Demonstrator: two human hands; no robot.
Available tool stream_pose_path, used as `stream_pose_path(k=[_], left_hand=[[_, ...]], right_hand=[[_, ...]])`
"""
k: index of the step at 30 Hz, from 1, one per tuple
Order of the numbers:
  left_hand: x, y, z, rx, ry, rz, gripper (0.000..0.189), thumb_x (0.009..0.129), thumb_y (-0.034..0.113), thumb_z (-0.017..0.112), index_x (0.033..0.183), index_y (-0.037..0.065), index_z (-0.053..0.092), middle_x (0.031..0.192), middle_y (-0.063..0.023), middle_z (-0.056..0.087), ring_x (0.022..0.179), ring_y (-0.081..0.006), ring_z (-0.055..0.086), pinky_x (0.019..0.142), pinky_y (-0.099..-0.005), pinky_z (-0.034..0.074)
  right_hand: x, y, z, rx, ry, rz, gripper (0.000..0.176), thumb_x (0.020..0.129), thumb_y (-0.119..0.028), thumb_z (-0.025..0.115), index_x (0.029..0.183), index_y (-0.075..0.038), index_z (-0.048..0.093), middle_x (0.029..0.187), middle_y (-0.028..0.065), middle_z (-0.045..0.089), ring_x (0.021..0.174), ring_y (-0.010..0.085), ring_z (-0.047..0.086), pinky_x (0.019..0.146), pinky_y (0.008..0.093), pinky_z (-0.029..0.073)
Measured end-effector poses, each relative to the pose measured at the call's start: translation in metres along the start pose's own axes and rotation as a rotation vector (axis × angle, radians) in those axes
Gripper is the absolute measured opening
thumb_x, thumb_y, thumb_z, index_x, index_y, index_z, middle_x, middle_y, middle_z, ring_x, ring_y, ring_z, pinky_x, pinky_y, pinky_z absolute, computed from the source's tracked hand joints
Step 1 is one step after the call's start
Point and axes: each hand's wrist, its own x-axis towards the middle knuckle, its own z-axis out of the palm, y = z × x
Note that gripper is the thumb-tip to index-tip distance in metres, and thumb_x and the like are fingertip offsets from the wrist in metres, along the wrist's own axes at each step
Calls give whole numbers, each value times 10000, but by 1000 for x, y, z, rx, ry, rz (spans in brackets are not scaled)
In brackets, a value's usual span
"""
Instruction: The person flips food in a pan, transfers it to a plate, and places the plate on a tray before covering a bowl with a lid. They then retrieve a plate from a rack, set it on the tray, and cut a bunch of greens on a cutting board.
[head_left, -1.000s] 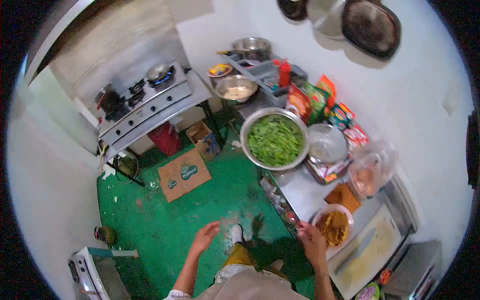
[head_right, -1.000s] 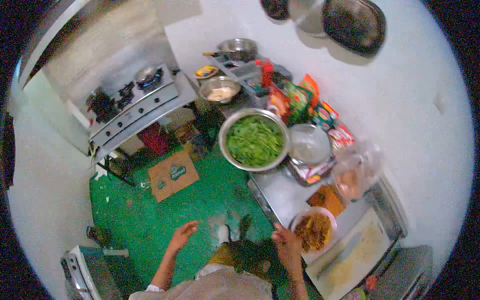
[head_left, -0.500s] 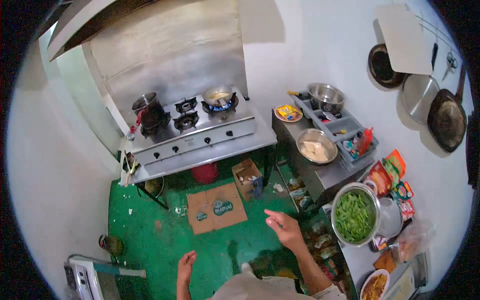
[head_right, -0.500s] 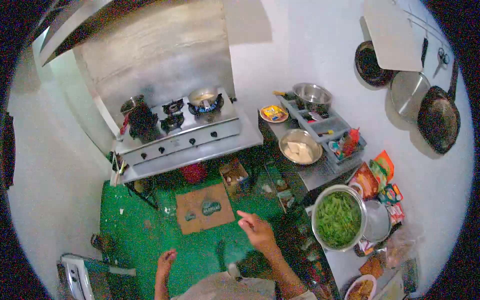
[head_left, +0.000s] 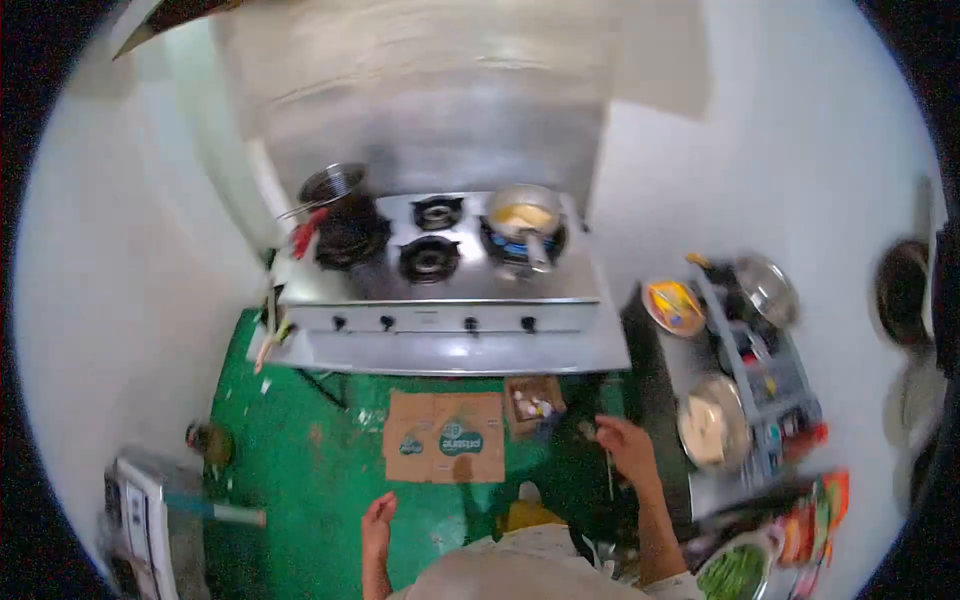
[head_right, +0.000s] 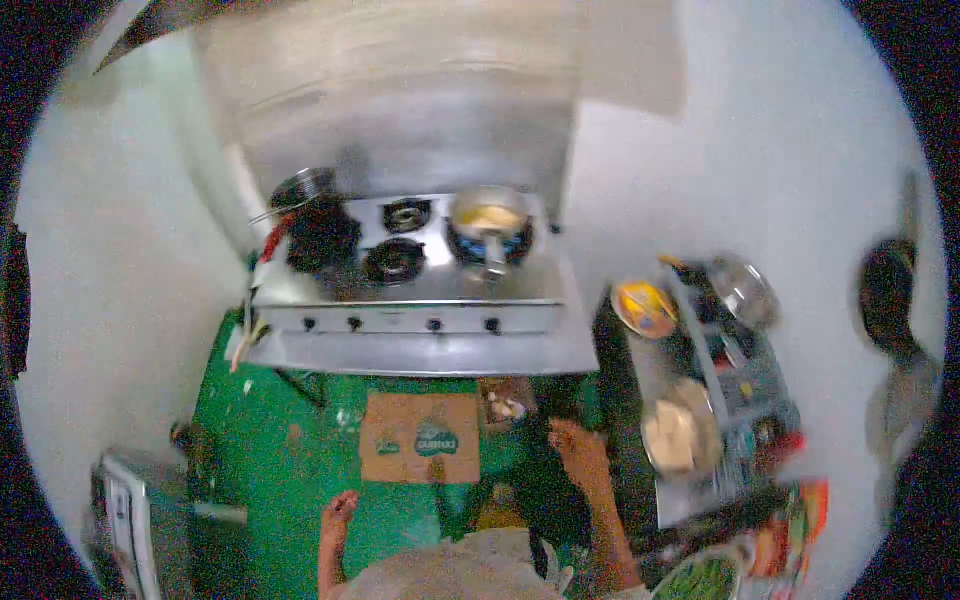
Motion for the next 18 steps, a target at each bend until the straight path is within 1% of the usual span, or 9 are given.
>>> stream_pose_path(k=[2, 6, 8, 9, 11, 12, 14, 15, 18], left_hand=[[1, 0, 9, 65, 30, 79, 341, 895, 194, 593, 1175, 0, 591, 1142, -86, 618, 1059, -180, 558, 942, -304, 411], [-1, -4, 25, 117, 220, 1, 386, 899, 333, 579, 1207, 100, 592, 1165, -89, 613, 1076, -205, 553, 933, -325, 417], [-19, 13, 23, 120, 351, -25, 404, 900, 348, 576, 1221, 103, 579, 1174, -94, 610, 1089, -208, 552, 937, -335, 419], [-33, 20, 18, 103, 415, -57, 408, 900, 343, 576, 1226, 97, 572, 1178, -93, 609, 1095, -209, 551, 939, -339, 420], [-51, -7, 9, 34, 556, -106, 399, 903, 332, 575, 1225, 96, 572, 1181, -92, 608, 1104, -208, 549, 940, -341, 421], [-60, -18, 4, -17, 592, -113, 390, 905, 320, 574, 1223, 96, 573, 1184, -90, 607, 1112, -208, 547, 941, -343, 423], [-91, -29, -12, -78, 702, -183, 382, 904, 305, 577, 1223, 94, 575, 1182, -89, 608, 1106, -203, 548, 936, -336, 424], [-109, -36, -22, -127, 761, -240, 375, 904, 290, 581, 1222, 92, 577, 1181, -87, 610, 1099, -197, 549, 931, -330, 425], [-156, -65, -50, -172, 962, -271, 365, 899, 271, 592, 1213, 86, 587, 1151, -74, 621, 1075, -178, 552, 927, -317, 422]], right_hand=[[29, 0, 18, -173, -168, -150, 344, 837, -184, 649, 1165, -88, 615, 951, 131, 671, 836, 204, 645, 726, 324, 496], [95, -9, 69, -153, -707, -333, 408, 846, -313, 632, 1174, -73, 603, 908, 148, 659, 828, 255, 637, 759, 365, 490], [118, -57, 89, -271, -984, -126, 458, 830, -354, 630, 1186, -68, 592, 904, 171, 642, 837, 273, 624, 778, 368, 479], [128, -68, 104, -284, -1066, -217, 458, 830, -354, 630, 1186, -68, 592, 904, 171, 642, 837, 273, 624, 778, 368, 479], [143, -61, 139, -301, -1238, -427, 563, 870, -318, 622, 1358, -106, 437, 1413, 107, 416, 1184, 277, 501, 1009, 418, 372], [147, -66, 159, -308, -1280, -471, 563, 870, -318, 622, 1358, -106, 437, 1413, 107, 416, 1184, 277, 501, 1009, 418, 372], [148, -74, 200, -494, -1080, -879, 432, 907, -244, 576, 1297, -75, 502, 1254, 143, 550, 1137, 280, 524, 926, 392, 432], [143, -71, 222, -165, -1129, -799, 300, 876, -163, 619, 1161, -75, 594, 1074, 106, 617, 954, 245, 565, 732, 334, 492], [119, -132, 287, -158, -1224, -763, 478, 805, -341, 645, 1184, -55, 589, 916, 190, 631, 843, 301, 612, 785, 385, 475]])
